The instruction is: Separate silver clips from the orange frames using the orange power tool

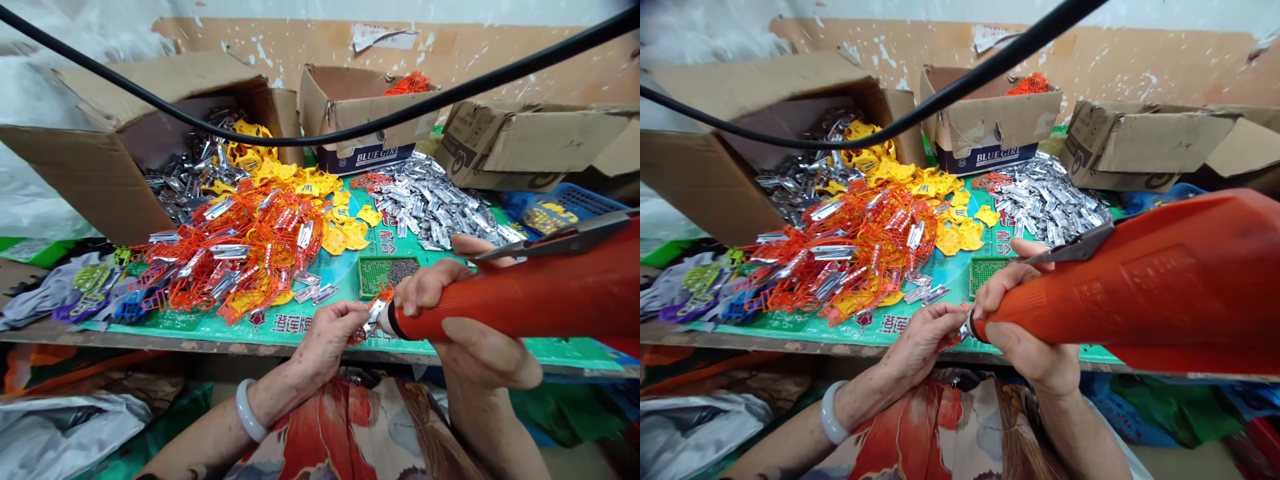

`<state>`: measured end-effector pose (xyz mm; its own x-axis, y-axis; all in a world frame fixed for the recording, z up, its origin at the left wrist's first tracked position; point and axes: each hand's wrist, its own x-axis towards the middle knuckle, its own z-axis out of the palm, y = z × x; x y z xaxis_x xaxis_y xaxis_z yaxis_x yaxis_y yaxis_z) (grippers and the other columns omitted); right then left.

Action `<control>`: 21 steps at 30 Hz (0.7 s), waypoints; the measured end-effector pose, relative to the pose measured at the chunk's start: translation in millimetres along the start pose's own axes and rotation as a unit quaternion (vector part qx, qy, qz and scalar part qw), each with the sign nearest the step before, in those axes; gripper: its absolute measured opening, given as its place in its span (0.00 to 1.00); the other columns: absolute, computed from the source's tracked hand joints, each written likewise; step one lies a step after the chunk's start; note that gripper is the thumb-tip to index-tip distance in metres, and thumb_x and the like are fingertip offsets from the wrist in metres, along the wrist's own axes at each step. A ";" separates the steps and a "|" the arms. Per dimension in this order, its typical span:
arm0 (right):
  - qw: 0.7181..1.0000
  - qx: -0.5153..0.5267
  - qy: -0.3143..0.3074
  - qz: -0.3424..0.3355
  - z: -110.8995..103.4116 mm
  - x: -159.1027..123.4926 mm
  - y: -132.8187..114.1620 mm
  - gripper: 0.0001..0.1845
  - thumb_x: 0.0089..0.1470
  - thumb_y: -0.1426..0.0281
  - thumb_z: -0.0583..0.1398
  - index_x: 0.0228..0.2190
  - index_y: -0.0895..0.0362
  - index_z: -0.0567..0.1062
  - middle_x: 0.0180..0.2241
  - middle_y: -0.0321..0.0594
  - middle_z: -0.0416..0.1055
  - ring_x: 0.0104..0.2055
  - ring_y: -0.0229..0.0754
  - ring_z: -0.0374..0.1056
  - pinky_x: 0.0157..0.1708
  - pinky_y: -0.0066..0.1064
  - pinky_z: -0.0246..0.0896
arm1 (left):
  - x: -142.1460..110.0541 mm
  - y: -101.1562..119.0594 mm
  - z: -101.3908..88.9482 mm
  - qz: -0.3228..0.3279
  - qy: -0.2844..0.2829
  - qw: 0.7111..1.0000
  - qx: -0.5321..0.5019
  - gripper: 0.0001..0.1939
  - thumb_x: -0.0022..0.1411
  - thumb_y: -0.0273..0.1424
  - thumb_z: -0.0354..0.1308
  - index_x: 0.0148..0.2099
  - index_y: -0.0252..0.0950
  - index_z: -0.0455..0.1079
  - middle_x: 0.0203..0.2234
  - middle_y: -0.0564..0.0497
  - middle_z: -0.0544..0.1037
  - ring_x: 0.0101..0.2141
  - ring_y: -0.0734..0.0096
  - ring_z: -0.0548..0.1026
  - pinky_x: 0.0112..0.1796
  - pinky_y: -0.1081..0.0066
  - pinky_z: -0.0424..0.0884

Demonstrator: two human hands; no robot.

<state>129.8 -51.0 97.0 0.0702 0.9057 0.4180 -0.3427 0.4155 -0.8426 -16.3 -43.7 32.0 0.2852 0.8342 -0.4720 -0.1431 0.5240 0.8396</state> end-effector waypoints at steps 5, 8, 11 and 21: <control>1.000 0.000 0.002 0.001 -1.0 1.4 -0.3 0.31 0.44 0.67 0.66 0.50 0.46 0.64 0.24 0.33 0.66 0.24 0.40 0.65 0.29 0.41 0.65 | 0.6 -0.4 -1.0 -0.003 -0.001 1.000 -0.007 0.11 0.51 0.36 0.62 0.31 0.32 0.75 0.20 0.54 0.70 0.21 0.78 0.61 0.24 0.75 0.54; 1.000 0.006 0.004 0.003 -1.3 1.5 0.1 0.31 0.44 0.68 0.66 0.50 0.47 0.64 0.25 0.32 0.66 0.24 0.40 0.65 0.29 0.41 0.65 | -0.1 1.9 0.7 -0.011 0.006 1.000 -0.010 0.10 0.50 0.35 0.63 0.32 0.32 0.75 0.21 0.54 0.71 0.22 0.79 0.62 0.25 0.75 0.55; 1.000 0.022 -0.007 -0.002 -1.7 1.5 0.8 0.26 0.44 0.69 0.66 0.46 0.48 0.66 0.25 0.32 0.67 0.25 0.40 0.66 0.29 0.40 0.64 | -1.1 3.3 2.7 -0.013 0.009 1.000 -0.010 0.09 0.51 0.34 0.62 0.31 0.32 0.74 0.22 0.54 0.72 0.22 0.79 0.62 0.26 0.75 0.55; 0.999 0.039 -0.028 -0.014 -4.9 1.2 -0.8 0.20 0.45 0.71 0.64 0.42 0.50 0.67 0.26 0.33 0.67 0.25 0.40 0.66 0.29 0.40 0.64 | 0.3 1.0 0.6 0.004 -0.006 1.000 -0.003 0.08 0.52 0.33 0.62 0.30 0.31 0.72 0.20 0.55 0.70 0.22 0.79 0.62 0.26 0.75 0.55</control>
<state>134.8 -49.8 96.6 0.0293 0.8869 0.4611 -0.4137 0.4307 -0.8021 -15.8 -43.0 32.9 0.2955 0.8366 -0.4614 -0.1520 0.5180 0.8418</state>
